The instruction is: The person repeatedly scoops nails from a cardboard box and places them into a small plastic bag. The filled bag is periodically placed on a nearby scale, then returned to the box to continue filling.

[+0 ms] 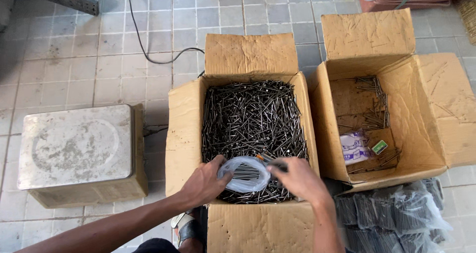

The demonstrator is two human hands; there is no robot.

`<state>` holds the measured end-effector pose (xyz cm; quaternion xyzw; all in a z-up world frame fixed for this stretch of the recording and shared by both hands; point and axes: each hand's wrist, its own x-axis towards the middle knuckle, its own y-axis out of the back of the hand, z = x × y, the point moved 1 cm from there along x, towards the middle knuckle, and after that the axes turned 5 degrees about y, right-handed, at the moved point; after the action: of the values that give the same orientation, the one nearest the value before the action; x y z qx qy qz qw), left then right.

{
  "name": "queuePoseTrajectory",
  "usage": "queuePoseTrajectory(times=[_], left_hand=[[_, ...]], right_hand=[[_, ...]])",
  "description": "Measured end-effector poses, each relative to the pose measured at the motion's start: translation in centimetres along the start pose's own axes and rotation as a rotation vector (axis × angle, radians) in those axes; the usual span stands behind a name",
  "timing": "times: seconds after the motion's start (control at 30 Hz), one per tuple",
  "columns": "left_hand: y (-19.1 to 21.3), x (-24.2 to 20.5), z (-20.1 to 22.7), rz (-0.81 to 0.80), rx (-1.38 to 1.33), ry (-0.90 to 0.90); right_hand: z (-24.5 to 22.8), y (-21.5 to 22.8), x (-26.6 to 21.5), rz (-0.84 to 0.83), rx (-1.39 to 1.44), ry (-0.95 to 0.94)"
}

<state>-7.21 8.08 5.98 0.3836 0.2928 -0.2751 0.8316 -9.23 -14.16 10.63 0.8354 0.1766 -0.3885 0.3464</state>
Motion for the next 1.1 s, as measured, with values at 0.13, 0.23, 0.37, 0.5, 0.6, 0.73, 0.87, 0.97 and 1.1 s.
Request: queuePoseTrajectory(times=[0.13,0.23,0.37,0.5,0.6,0.73,0.87,0.97,1.1], left_hand=[[0.5,-0.3,-0.1,0.013,0.083,-0.008],[1.2,-0.3,-0.1,0.053,0.11,-0.01],[1.9,0.1,-0.7,0.085,0.048,-0.078],[2.1,0.7,-1.2,0.098,-0.027,-0.093],[2.7,1.6,-1.7,0.13,-0.105,-0.082],[3.7,2.7,-2.3,0.144,-0.149,-0.091],[4.3,3.9,-2.8,0.152,-0.171,-0.107],[4.0,4.6,-3.0,0.148,-0.176,-0.103],[2.6,5.5,-4.0,0.15,-0.157,-0.109]], right_hand=[[0.5,1.5,3.2,0.216,0.076,-0.015],[0.6,0.6,9.2,0.446,-0.002,0.426],[-4.0,-1.4,14.1,0.23,-0.068,0.759],[-6.9,-4.4,21.3,0.289,-0.264,0.764],[-7.5,-6.5,26.2,0.62,-0.435,0.885],[-9.0,-8.0,27.6,0.745,-0.538,0.729],[-10.3,-8.7,28.0,0.621,-0.657,0.534],[-10.8,-8.2,29.3,0.531,-0.661,0.468],[-9.7,-9.3,30.8,0.488,-0.64,0.452]])
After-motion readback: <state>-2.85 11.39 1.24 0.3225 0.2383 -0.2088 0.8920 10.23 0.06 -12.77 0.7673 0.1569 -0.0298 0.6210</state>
